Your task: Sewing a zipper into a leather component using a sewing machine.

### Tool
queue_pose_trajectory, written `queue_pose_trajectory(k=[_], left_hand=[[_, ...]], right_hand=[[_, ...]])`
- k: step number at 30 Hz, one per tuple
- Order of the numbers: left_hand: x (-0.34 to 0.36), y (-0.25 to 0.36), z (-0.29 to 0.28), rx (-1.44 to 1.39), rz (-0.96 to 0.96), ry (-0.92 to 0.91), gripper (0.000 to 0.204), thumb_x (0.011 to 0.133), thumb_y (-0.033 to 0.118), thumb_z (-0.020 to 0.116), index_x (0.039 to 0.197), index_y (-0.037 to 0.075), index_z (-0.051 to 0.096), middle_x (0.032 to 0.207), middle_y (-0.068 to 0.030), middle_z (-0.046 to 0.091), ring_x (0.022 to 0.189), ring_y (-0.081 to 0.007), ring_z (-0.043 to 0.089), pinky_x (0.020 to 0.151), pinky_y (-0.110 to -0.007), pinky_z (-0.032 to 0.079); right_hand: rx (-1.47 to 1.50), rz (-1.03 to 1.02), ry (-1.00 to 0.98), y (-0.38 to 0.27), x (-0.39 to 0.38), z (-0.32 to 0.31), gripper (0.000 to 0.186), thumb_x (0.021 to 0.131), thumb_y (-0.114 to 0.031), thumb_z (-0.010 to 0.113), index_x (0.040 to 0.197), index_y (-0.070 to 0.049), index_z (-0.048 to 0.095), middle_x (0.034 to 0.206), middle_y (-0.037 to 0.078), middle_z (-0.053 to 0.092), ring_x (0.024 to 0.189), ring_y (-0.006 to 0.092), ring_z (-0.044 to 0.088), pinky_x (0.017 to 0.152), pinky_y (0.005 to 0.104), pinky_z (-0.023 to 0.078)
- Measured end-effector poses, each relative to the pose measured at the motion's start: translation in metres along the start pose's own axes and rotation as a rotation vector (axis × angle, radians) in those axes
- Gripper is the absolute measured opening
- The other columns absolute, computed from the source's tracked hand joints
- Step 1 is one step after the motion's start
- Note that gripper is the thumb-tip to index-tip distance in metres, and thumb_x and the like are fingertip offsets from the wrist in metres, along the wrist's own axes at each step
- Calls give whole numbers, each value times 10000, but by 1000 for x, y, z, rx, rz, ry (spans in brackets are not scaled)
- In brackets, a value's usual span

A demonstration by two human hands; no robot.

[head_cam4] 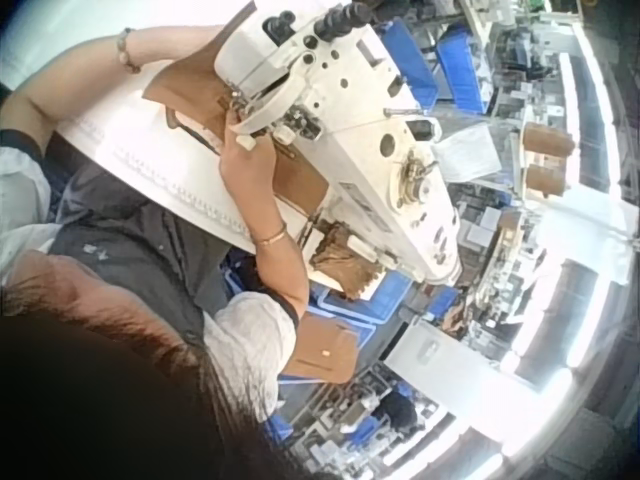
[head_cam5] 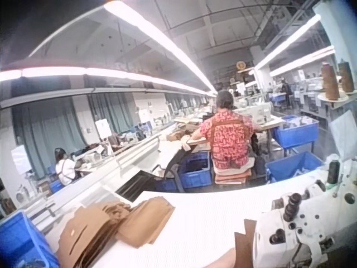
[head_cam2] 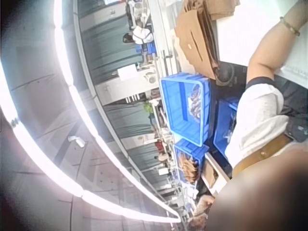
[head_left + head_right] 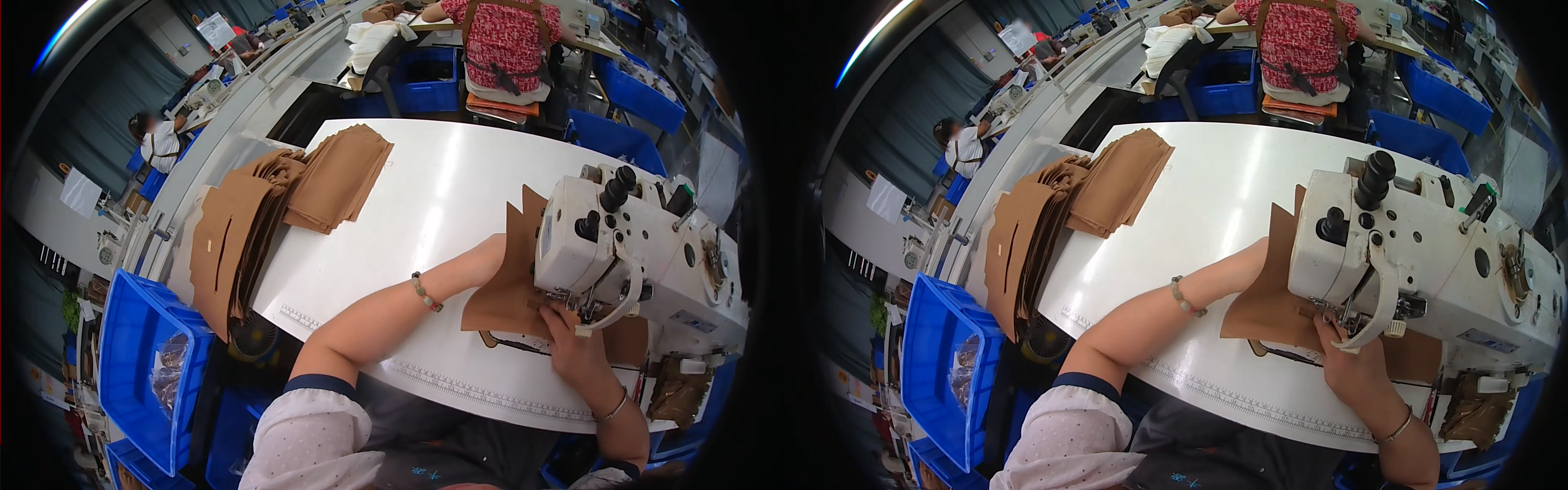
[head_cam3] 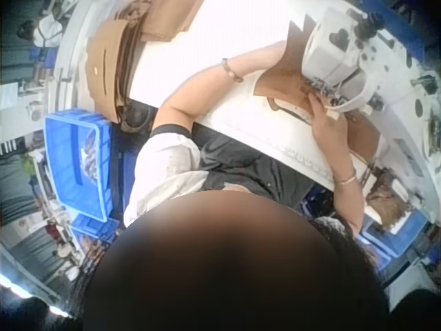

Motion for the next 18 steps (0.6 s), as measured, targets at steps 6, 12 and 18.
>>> queue_pose_trajectory(k=[6, 12, 18], left_hand=[[-8, 25, -3, 477, 233, -161, 498, 922, 204, 732, 1349, -7, 586, 1335, -173, 629, 1193, -234, 591, 1023, -375, 478], [-5, 26, 9, 580, 180, -258, 602, 827, 158, 836, 1354, -16, 604, 1344, -171, 648, 1207, -234, 621, 1040, -374, 489], [-13, 42, 13, 452, 162, -293, 618, 848, 158, 816, 1390, -18, 574, 1370, -170, 631, 1248, -233, 597, 1062, -373, 482]], right_hand=[[55, 32, -23, -2, 5, -6, 389, 747, -15, 705, 1136, -6, 711, 1144, 180, 699, 1076, 373, 671, 955, 478, 532], [220, 246, -229, 5, 2, -12, 245, 951, -150, 651, 1175, -61, 697, 1184, 135, 674, 1069, 363, 665, 948, 444, 515], [498, 356, -336, 11, 1, -22, 265, 1017, -213, 576, 1196, -53, 690, 1172, 135, 679, 1125, 350, 625, 995, 437, 469]])
Point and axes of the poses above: each hand's wrist, its own x-axis towards the middle knuckle, its own z-axis out of the palm, y = z × x, the point moved 6 cm from there along x, towards the middle knuckle
